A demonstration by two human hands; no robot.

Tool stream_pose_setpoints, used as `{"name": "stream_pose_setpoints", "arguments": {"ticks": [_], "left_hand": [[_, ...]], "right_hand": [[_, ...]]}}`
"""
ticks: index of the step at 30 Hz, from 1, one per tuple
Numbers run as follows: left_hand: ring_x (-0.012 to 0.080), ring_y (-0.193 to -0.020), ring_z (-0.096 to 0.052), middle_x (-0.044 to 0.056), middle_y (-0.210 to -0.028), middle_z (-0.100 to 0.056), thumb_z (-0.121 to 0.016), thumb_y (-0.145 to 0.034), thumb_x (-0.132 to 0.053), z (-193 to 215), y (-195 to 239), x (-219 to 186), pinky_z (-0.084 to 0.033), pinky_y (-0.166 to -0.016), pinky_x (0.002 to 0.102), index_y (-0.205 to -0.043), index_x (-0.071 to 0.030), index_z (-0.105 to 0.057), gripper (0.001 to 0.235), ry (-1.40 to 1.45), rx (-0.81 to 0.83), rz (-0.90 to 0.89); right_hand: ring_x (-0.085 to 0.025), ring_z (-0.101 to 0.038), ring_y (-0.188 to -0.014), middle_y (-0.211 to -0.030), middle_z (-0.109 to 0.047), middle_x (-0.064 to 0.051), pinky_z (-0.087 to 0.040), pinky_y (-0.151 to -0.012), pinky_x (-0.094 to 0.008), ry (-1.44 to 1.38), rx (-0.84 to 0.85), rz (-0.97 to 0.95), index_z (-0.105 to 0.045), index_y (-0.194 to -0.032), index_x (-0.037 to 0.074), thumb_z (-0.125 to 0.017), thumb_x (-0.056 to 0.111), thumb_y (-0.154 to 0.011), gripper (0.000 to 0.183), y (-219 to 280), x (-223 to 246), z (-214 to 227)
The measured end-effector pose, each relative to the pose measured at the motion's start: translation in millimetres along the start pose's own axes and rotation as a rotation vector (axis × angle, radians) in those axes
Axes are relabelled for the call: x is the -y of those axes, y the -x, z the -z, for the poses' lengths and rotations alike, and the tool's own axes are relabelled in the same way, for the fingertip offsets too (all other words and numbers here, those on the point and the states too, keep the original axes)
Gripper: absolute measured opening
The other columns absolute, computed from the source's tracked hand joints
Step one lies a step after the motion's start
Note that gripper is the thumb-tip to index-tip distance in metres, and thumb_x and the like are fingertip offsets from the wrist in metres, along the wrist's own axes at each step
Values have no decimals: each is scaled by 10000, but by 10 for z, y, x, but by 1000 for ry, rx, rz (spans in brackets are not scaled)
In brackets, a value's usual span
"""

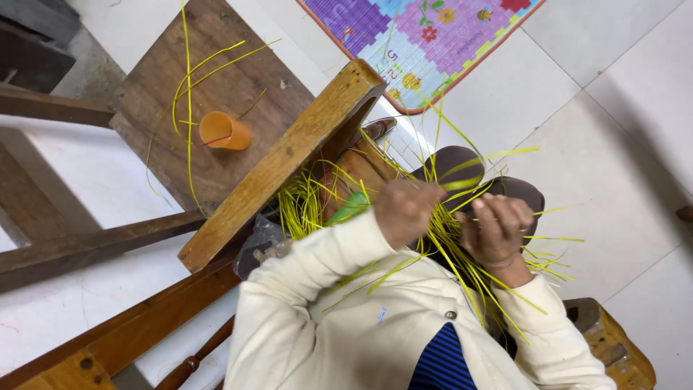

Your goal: Weaving yellow flexible strands together by hand to create a woven structure

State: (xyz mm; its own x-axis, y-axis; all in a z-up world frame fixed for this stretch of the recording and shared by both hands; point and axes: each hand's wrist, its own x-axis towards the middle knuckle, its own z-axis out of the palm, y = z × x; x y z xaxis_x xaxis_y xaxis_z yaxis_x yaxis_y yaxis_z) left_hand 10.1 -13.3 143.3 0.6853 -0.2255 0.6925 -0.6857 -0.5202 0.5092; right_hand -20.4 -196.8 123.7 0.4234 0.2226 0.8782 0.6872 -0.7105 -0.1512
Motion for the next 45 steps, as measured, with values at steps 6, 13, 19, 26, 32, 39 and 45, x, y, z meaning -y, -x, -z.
{"name": "stream_pose_setpoints", "arguments": {"ticks": [6,13,19,26,32,39,45], "left_hand": [[252,-495,-579,27,-542,-514,-505,-885,-129,-303,181,-44,-477,-493,338,-859,-114,-618,117,-6,244,37],[297,-464,-580,115,-539,-520,-425,-861,-63,-111,195,-135,-475,-465,386,-1126,-12,-532,291,-95,393,-28],[307,-435,-593,112,-511,-545,-454,-842,-101,-100,188,-124,-484,-422,398,-1028,-41,-547,217,-35,458,1],[218,-469,-553,136,-640,-627,-407,-921,-54,-31,213,-324,-479,-451,323,-975,-29,-644,244,740,451,386],[133,-555,-482,155,-802,-654,-499,-911,-3,323,84,-485,-401,-498,274,-1030,28,-664,206,1184,346,706],[74,-421,-153,10,-501,-242,-529,-902,18,1005,-253,-202,-117,-419,275,-1064,54,-659,211,1605,-10,863],[74,-417,-194,-45,-520,-193,-468,-983,-116,1048,-554,193,-164,-420,259,-1012,9,-563,160,1499,-206,649]], "right_hand": [[-316,-592,-782,-891,-685,-161,-479,-747,-424,-42,18,-3,-719,-975,-31,-613,6,-870,154,-153,42,-83],[-348,-564,-556,-779,-616,-214,-494,-511,-403,-140,76,-64,-647,-993,-122,-505,-112,-870,188,-85,75,-137],[-286,-552,-507,-698,-580,-110,-480,-496,-366,-67,180,-110,-674,-873,1,-522,-7,-877,153,10,-60,-126],[-304,-526,-524,-603,-487,-80,-461,-509,-386,110,251,-254,-641,-825,48,-564,49,-875,92,59,-586,150],[-296,-574,-644,-699,-585,-99,-473,-613,-381,410,212,-415,-682,-864,43,-545,-33,-828,161,202,-1033,499],[-205,-579,-644,-768,-656,-58,-406,-485,-342,837,190,-491,-692,-865,80,-529,-41,-774,222,474,-1484,906],[-188,-633,-619,-760,-647,-103,-446,-540,-276,75,53,-964,-660,-995,9,-354,-153,-797,399,607,-1422,637]]}}
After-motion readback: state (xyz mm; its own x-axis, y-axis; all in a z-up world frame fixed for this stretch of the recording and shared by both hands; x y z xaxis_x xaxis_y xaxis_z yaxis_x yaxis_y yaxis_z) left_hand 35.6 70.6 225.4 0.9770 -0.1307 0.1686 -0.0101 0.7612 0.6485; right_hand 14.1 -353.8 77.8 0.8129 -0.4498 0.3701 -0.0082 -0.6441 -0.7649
